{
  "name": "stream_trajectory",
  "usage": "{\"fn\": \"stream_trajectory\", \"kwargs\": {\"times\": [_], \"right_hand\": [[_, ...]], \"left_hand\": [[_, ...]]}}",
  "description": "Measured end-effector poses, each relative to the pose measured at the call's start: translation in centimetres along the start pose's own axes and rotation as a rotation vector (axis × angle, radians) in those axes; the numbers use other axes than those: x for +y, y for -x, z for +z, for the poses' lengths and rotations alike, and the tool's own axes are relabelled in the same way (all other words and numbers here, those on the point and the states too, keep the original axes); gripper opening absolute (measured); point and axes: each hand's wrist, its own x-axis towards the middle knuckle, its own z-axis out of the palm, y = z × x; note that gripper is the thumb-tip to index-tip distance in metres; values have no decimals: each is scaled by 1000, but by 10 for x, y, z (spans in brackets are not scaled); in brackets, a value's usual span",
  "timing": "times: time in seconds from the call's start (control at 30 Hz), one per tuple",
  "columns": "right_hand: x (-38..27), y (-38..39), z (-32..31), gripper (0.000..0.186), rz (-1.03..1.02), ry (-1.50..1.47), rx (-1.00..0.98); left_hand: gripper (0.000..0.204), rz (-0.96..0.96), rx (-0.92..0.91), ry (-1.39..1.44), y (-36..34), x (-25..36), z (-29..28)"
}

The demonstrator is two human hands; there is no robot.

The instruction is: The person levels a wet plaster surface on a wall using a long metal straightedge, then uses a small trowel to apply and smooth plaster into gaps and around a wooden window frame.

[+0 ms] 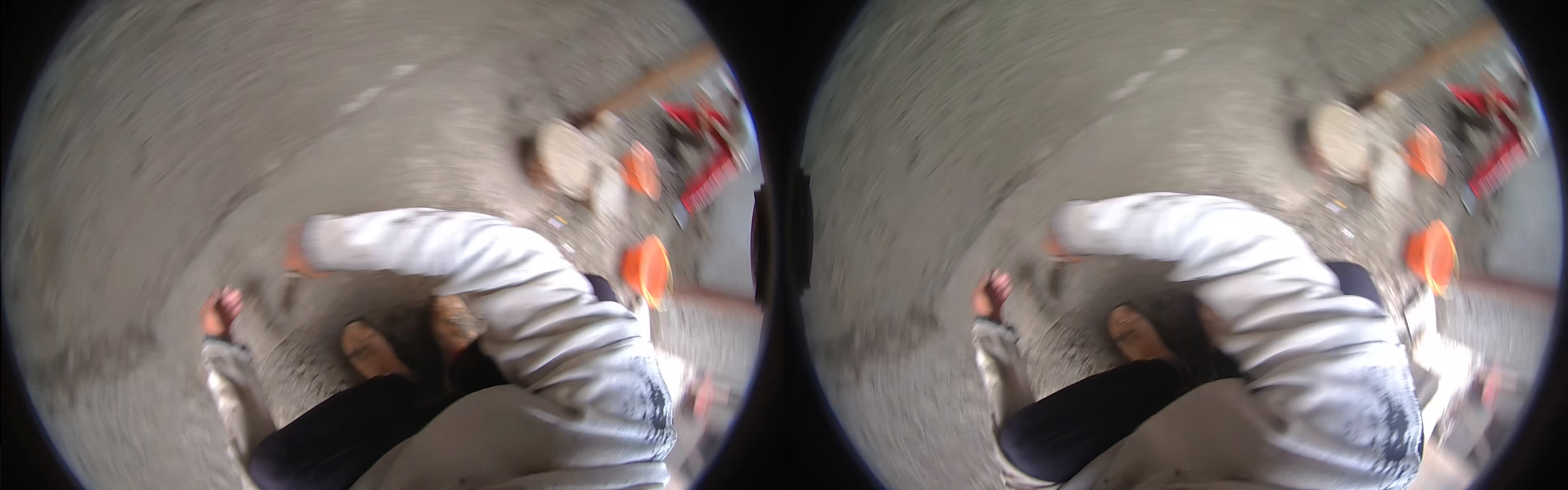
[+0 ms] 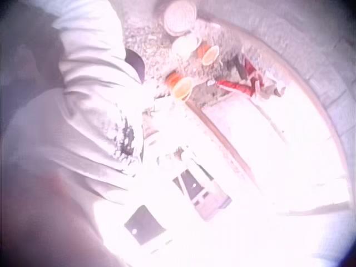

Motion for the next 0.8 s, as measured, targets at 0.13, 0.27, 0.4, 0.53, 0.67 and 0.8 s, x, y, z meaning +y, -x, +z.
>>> {"fn": "stream_trajectory", "kwargs": {"times": [0.13, 0.27, 0.4, 0.53, 0.67, 0.8], "right_hand": [[34, 49, -23, 23, 51, -61, 402], [75, 178, 1, 23, 271, -107, 598], [86, 262, 11, 24, 488, -131, 742], [93, 349, 79, 26, 691, -325, 870], [38, 398, 219, 38, 932, -695, 1025], [7, 396, 383, 36, 1573, -913, 1163]], "left_hand": [[35, -136, 36, -290, -111, -43, -128], [35, -157, -11, -502, -168, 2, -112], [32, -55, -158, -785, -218, 49, -57], [22, 44, -274, -690, -241, 42, -16], [16, 44, -612, 220, -229, 43, -18], [9, 46, -429, -138, -185, 23, 42]]}}
